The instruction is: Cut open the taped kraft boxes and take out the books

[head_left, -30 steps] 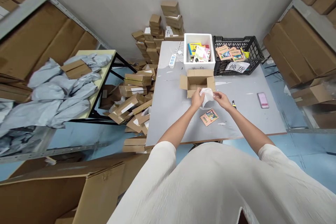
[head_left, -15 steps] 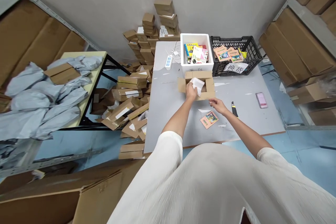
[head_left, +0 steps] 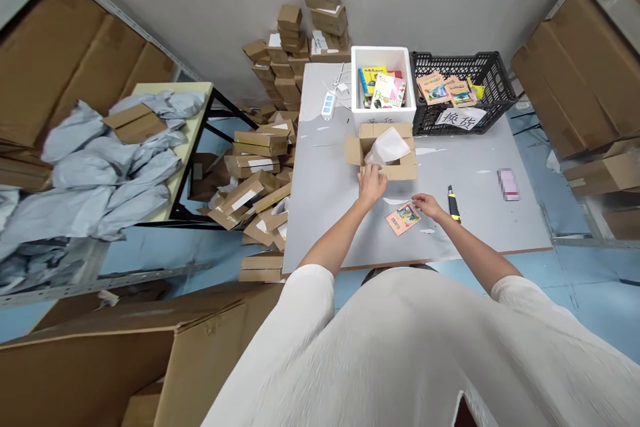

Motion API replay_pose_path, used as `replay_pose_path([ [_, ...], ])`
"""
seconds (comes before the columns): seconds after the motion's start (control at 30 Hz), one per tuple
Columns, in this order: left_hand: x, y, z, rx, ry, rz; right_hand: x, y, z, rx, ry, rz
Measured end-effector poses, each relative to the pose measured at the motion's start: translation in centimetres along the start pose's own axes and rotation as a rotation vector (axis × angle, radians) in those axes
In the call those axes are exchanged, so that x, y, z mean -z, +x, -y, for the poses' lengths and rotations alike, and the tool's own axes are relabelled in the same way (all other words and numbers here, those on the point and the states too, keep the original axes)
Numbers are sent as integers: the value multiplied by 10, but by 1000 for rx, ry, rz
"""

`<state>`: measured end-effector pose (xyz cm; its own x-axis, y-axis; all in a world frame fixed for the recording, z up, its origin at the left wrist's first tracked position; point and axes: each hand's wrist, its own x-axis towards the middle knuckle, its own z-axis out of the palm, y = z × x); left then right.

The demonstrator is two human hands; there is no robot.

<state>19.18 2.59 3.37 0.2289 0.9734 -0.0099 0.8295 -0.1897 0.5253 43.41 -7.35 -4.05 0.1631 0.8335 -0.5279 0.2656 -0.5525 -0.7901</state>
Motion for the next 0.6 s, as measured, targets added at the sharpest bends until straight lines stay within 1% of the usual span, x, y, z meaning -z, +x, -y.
replay_pose_path([
  [0.07,-15,-23,3,-41,-37,59,0,1,-13,-49,-48,-15],
  [0.13,-33,-46,6,-39,-78,139,-1,0,-27,-76,-114,-33],
  [0.2,-51,-66,10,17,-110,261,-3,-2,-41,-92,-178,-61],
  [0.27,-68,-81,14,118,-135,382,-6,-4,-54,-119,-225,-83],
  [0.33,-82,-92,19,238,-156,457,-9,-6,-65,-151,-248,-82],
  [0.4,-93,-99,24,337,-189,490,-13,-7,-74,-167,-249,-71],
  [0.53,-107,-109,31,481,-275,519,-19,-6,-87,-148,-241,-82],
  [0.6,-112,-111,31,524,-292,552,-21,-5,-90,-137,-241,-86],
])
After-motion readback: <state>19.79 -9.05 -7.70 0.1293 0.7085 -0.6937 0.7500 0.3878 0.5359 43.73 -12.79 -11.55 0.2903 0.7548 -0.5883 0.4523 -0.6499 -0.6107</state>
